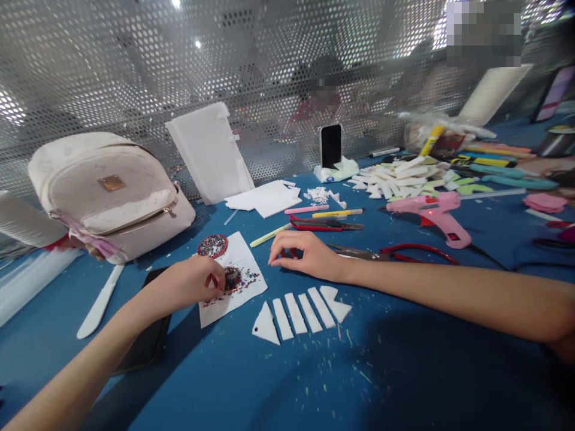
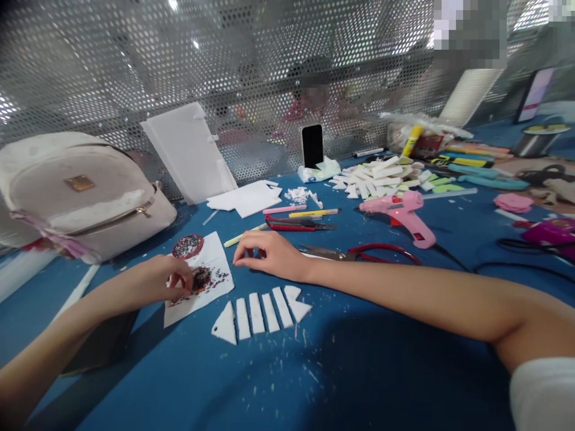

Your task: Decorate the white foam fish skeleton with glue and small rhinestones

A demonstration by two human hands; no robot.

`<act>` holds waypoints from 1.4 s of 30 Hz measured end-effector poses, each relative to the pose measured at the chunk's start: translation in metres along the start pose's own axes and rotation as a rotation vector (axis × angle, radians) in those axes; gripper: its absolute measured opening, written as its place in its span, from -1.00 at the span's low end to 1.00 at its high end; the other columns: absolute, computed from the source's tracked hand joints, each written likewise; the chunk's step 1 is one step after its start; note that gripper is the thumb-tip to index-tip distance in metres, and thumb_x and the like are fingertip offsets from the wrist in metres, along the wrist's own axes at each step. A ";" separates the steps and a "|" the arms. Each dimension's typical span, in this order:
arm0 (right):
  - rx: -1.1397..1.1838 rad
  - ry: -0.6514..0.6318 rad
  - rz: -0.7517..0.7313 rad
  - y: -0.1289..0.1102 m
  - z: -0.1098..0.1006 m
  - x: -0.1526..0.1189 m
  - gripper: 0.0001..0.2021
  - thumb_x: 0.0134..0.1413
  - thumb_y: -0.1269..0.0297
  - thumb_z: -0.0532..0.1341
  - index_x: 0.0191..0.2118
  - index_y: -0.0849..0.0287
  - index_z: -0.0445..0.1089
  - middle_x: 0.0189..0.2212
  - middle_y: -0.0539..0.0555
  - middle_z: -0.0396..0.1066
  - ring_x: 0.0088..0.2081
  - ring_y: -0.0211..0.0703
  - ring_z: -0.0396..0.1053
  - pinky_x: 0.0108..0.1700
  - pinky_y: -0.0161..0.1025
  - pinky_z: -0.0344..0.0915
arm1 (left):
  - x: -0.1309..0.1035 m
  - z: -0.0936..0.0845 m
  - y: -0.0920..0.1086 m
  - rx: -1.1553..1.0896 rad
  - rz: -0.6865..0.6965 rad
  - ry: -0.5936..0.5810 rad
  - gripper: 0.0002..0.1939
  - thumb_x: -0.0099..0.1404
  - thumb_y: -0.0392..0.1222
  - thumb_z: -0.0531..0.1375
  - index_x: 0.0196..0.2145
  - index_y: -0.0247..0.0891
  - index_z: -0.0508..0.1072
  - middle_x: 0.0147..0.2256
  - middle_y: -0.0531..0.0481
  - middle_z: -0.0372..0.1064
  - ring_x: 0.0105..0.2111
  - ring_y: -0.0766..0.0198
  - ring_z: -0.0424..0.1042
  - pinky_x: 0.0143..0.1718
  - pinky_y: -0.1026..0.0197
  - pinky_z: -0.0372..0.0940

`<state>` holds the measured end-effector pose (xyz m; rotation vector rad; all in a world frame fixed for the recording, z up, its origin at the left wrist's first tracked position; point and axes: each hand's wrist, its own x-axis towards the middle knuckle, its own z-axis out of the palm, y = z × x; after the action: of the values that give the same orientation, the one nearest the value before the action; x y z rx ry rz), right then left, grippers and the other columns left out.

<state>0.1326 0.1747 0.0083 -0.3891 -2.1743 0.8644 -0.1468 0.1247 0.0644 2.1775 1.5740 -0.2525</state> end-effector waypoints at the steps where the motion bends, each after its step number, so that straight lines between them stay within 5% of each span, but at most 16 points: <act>1: -0.001 -0.001 0.001 0.000 0.000 0.000 -0.90 0.23 0.29 0.29 -0.28 0.18 0.51 -0.31 0.06 0.48 -0.31 -0.25 0.33 -0.39 -0.30 0.20 | 0.000 0.000 -0.001 0.005 -0.006 0.009 -0.82 0.11 -0.22 0.18 -0.40 -0.12 0.61 -0.44 0.04 0.55 -0.44 0.21 0.47 -0.42 0.25 0.18; 13: -0.003 -0.004 -0.003 -0.001 -0.001 0.001 -0.91 0.23 0.31 0.28 -0.29 0.19 0.51 -0.31 0.07 0.49 -0.30 -0.24 0.35 -0.39 -0.31 0.20 | -0.006 0.001 0.003 0.010 -0.007 -0.004 -0.83 0.15 -0.24 0.13 -0.42 -0.14 0.55 -0.45 0.06 0.53 -0.43 0.21 0.46 -0.44 0.27 0.15; 18: 0.001 0.000 -0.001 -0.001 0.000 0.000 -0.90 0.23 0.30 0.29 -0.29 0.19 0.51 -0.31 0.06 0.49 -0.30 -0.24 0.34 -0.40 -0.32 0.19 | -0.013 0.004 0.006 0.073 -0.054 0.077 -0.83 0.16 -0.28 0.09 -0.41 -0.15 0.49 -0.39 0.02 0.50 -0.43 0.19 0.40 -0.45 0.24 0.08; 28: -0.007 -0.008 0.007 -0.002 -0.001 0.000 -0.90 0.24 0.31 0.27 -0.28 0.19 0.50 -0.30 0.06 0.49 -0.30 -0.24 0.34 -0.39 -0.31 0.20 | 0.003 0.003 0.002 -0.140 0.114 0.244 -0.96 0.02 -0.26 0.17 -0.50 -0.22 0.43 -0.55 0.06 0.42 -0.53 0.28 0.39 -0.44 0.25 0.23; 33: -0.016 -0.012 0.012 -0.003 -0.001 0.000 -0.91 0.24 0.32 0.27 -0.28 0.19 0.51 -0.30 0.06 0.51 -0.31 -0.25 0.36 -0.38 -0.31 0.20 | 0.010 0.022 0.029 -0.333 0.202 0.360 -0.91 0.21 -0.17 0.12 -0.41 -0.21 0.36 -0.39 0.02 0.46 -0.40 0.30 0.45 -0.30 0.26 0.35; 37: -0.007 -0.004 0.043 -0.004 -0.002 -0.001 -0.93 0.22 0.35 0.28 -0.28 0.19 0.51 -0.34 0.02 0.53 -0.36 -0.28 0.37 -0.40 -0.34 0.19 | 0.010 0.049 0.047 -0.595 0.195 0.629 -0.91 0.26 -0.17 0.19 -0.36 -0.23 0.40 -0.38 0.01 0.47 -0.39 0.28 0.45 -0.30 0.24 0.35; 42: 0.010 -0.001 0.025 -0.006 -0.003 -0.001 -0.93 0.21 0.36 0.29 -0.30 0.20 0.51 -0.35 0.03 0.51 -0.37 -0.28 0.35 -0.38 -0.33 0.20 | 0.005 0.068 0.048 -0.545 0.203 0.754 -0.94 0.31 -0.22 0.20 -0.34 -0.20 0.44 -0.37 0.04 0.45 -0.39 0.30 0.38 -0.31 0.25 0.29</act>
<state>0.1353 0.1712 0.0132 -0.4118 -2.1690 0.8896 -0.0930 0.0858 0.0142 2.0377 1.4847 1.0466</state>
